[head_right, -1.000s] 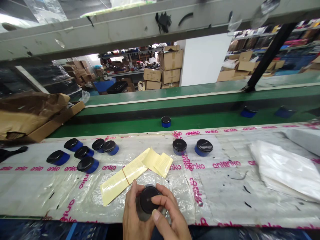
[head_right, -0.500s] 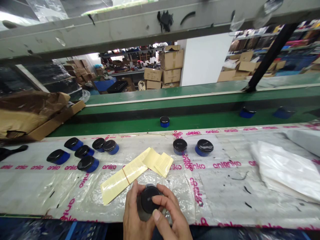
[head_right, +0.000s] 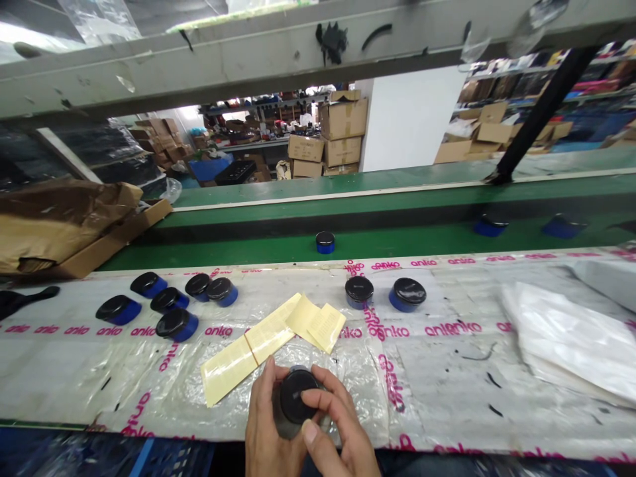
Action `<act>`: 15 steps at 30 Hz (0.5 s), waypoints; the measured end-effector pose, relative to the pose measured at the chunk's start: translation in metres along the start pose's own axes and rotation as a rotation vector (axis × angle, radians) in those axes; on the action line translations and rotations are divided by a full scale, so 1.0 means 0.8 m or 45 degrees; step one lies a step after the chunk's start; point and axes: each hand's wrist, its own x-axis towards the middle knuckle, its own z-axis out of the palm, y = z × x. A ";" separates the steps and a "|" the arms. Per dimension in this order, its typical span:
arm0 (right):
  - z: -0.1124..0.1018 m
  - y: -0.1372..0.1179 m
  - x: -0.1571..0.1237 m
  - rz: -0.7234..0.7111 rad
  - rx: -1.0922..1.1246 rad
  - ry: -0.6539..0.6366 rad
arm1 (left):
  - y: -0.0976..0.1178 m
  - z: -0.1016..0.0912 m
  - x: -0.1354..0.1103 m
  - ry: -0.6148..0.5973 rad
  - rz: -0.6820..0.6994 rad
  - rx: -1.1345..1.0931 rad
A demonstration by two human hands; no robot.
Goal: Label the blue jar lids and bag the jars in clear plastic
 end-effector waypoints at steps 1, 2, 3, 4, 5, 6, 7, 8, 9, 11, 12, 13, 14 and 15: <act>0.000 -0.001 0.000 0.005 0.001 -0.001 | 0.000 0.000 0.000 0.005 -0.002 -0.001; 0.000 -0.001 0.000 0.007 0.002 -0.001 | -0.001 0.000 0.000 0.009 -0.001 -0.005; 0.001 -0.002 0.000 0.008 0.002 0.002 | -0.001 0.000 0.000 0.011 0.001 -0.010; 0.000 -0.002 -0.001 0.010 0.003 0.004 | -0.001 0.000 0.000 0.012 0.005 -0.015; 0.000 -0.003 -0.001 0.013 0.005 0.004 | -0.001 0.000 0.000 0.010 0.008 -0.018; 0.000 -0.003 -0.001 0.018 0.007 0.004 | 0.000 0.000 0.000 0.009 0.010 -0.018; 0.000 -0.003 -0.001 0.022 0.009 0.001 | 0.000 0.000 0.000 0.007 0.009 -0.016; -0.001 -0.003 -0.001 0.025 0.009 0.000 | 0.001 0.000 0.000 0.004 0.007 -0.014; -0.001 -0.003 -0.001 0.025 0.009 -0.002 | 0.002 0.000 0.000 0.003 0.003 -0.012; -0.002 -0.001 -0.001 0.019 0.012 -0.008 | 0.003 0.000 0.000 0.007 -0.005 -0.005; -0.002 0.000 -0.001 0.014 0.012 -0.011 | 0.004 0.000 0.001 0.009 -0.007 -0.004; -0.003 0.001 -0.001 0.009 0.009 -0.014 | 0.004 0.000 0.001 0.010 -0.006 -0.006; -0.003 0.003 -0.001 0.003 0.002 -0.014 | 0.004 0.000 0.000 0.010 -0.005 -0.010; -0.004 0.004 -0.001 -0.004 -0.009 -0.012 | 0.003 0.000 0.000 0.008 -0.003 -0.016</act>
